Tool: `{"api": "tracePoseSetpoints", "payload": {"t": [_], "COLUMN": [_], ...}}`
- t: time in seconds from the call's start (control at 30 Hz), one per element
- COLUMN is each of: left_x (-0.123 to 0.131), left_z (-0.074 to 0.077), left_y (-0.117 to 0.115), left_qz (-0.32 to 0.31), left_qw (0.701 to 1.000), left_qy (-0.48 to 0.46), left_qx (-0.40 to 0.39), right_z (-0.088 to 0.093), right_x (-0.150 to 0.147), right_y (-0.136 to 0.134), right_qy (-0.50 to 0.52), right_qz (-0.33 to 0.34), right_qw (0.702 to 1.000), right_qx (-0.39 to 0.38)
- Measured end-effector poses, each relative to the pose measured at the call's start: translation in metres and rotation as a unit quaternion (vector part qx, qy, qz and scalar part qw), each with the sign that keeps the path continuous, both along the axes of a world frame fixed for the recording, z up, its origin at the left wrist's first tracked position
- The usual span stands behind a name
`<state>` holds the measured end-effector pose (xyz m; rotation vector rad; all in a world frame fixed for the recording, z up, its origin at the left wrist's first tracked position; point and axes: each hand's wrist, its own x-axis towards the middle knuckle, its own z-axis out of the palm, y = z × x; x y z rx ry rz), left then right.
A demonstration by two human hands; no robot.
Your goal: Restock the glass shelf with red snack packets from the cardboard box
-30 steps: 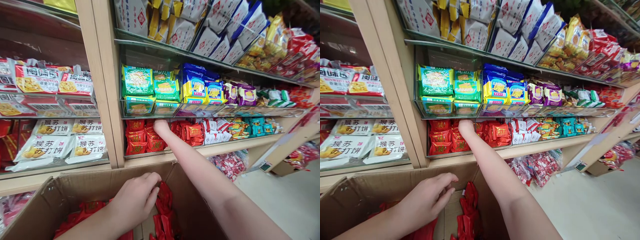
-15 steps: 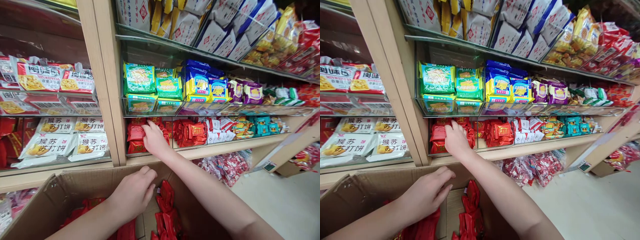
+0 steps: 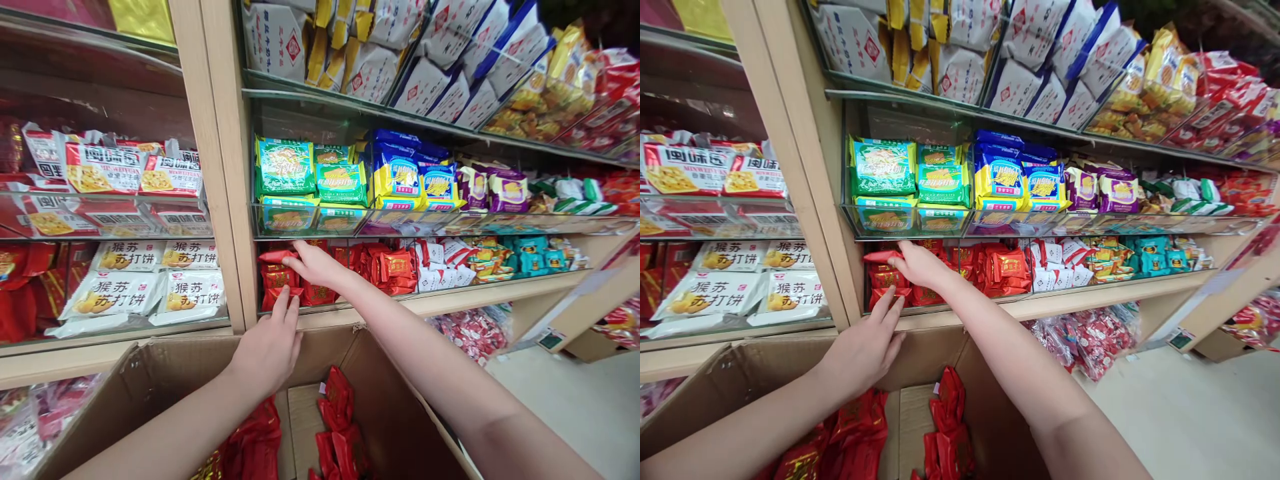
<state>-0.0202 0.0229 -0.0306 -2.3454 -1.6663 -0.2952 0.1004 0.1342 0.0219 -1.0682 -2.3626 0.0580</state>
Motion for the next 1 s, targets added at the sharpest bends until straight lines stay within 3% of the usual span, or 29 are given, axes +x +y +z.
{"api": "tracePoseSetpoints", "payload": {"t": [0.13, 0.2, 0.33, 0.63, 1.0], "left_x": [-0.003, -0.002, 0.003, 0.007, 0.005], "left_z": [0.009, 0.012, 0.015, 0.02, 0.015], "left_y": [0.013, 0.018, 0.02, 0.022, 0.007], "left_qz": [0.04, 0.059, 0.091, 0.12, 0.099], "left_qw": [0.996, 0.992, 0.986, 0.988, 0.99], "left_qy": [0.075, 0.108, 0.127, 0.071, 0.091], "left_qx": [-0.001, -0.017, -0.057, -0.07, -0.052], "right_z": [-0.005, -0.006, -0.004, -0.006, -0.006], "right_x": [-0.014, -0.022, -0.029, -0.02, -0.023], "right_y": [0.013, 0.019, 0.028, 0.027, 0.023], "right_qy": [0.018, 0.03, 0.043, 0.064, 0.105], "right_qz": [-0.146, -0.176, -0.188, -0.193, -0.23], "right_qw": [0.989, 0.984, 0.981, 0.979, 0.967], "right_qx": [0.012, -0.001, -0.007, -0.006, -0.043]}}
